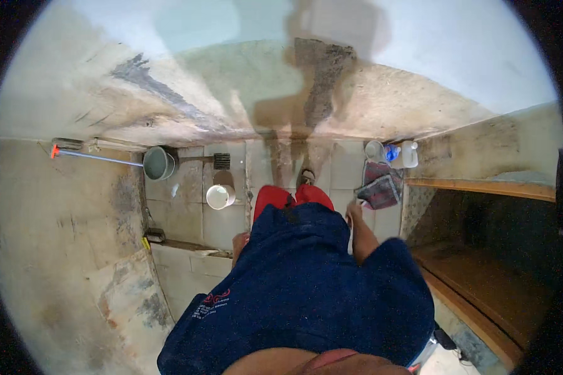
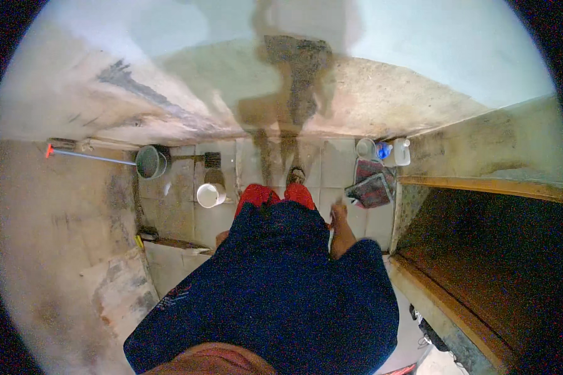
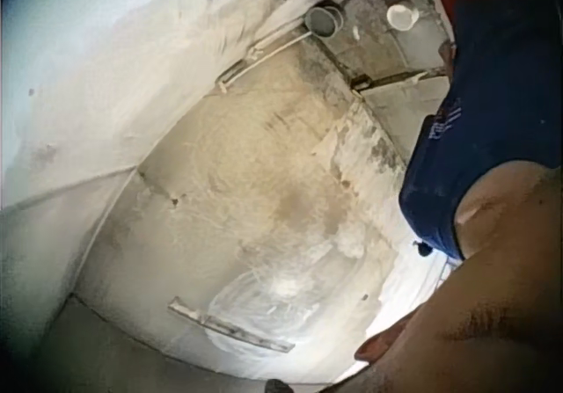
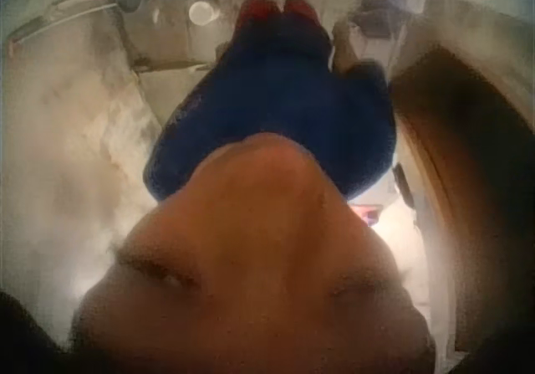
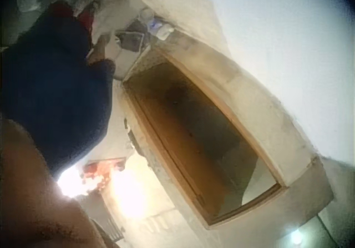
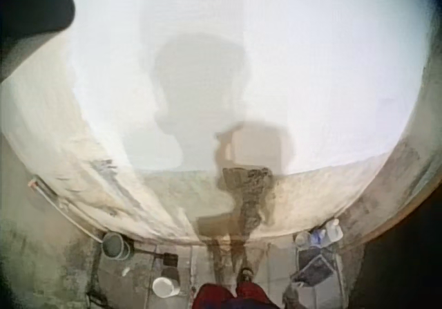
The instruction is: Plastering a wall with a putty knife and mud.
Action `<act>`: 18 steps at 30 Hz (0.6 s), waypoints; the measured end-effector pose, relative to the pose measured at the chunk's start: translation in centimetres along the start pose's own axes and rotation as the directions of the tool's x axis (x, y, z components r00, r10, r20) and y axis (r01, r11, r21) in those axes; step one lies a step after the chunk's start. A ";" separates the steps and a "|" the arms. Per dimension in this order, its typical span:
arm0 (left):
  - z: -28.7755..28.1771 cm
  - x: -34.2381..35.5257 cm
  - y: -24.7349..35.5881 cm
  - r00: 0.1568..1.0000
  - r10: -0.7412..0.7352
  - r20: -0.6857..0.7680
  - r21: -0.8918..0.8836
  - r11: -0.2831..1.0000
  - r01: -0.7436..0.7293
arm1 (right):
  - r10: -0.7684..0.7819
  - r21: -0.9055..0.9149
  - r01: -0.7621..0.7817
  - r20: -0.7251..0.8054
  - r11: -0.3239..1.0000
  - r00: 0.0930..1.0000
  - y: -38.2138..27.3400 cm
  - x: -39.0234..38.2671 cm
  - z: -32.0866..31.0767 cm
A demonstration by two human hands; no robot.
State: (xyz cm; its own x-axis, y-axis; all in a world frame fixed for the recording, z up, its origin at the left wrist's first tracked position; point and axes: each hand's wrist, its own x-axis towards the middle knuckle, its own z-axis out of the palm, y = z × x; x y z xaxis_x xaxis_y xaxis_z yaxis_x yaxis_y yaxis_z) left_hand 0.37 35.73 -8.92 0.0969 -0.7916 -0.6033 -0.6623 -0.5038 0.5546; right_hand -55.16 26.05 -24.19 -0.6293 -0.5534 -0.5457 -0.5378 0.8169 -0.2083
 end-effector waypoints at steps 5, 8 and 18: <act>1.5 -3.8 -13.9 0.973 -0.229 -0.012 -0.058 0.972 0.228 | 0.349 0.140 -0.583 0.681 0.800 0.643 8.5 -15.0 -1.0; -1.5 -6.0 -17.1 0.973 -0.231 0.014 -0.224 0.947 0.228 | 0.161 0.405 -0.409 0.520 0.818 0.839 10.9 -19.1 0.1; -14.2 -15.7 -10.7 0.981 -0.008 -0.196 -0.966 0.171 -0.192 | -0.342 0.511 0.117 0.371 0.851 0.863 -5.9 -20.9 -1.2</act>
State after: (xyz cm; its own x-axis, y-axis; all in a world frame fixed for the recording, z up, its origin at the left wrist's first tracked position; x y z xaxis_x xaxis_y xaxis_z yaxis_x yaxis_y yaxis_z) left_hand 16.53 48.64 2.78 0.2462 -0.8400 -0.4836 0.5858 -0.2686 0.7647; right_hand -39.52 32.56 -10.54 -0.1512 -0.6968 -0.7011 -0.2446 0.7136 -0.6564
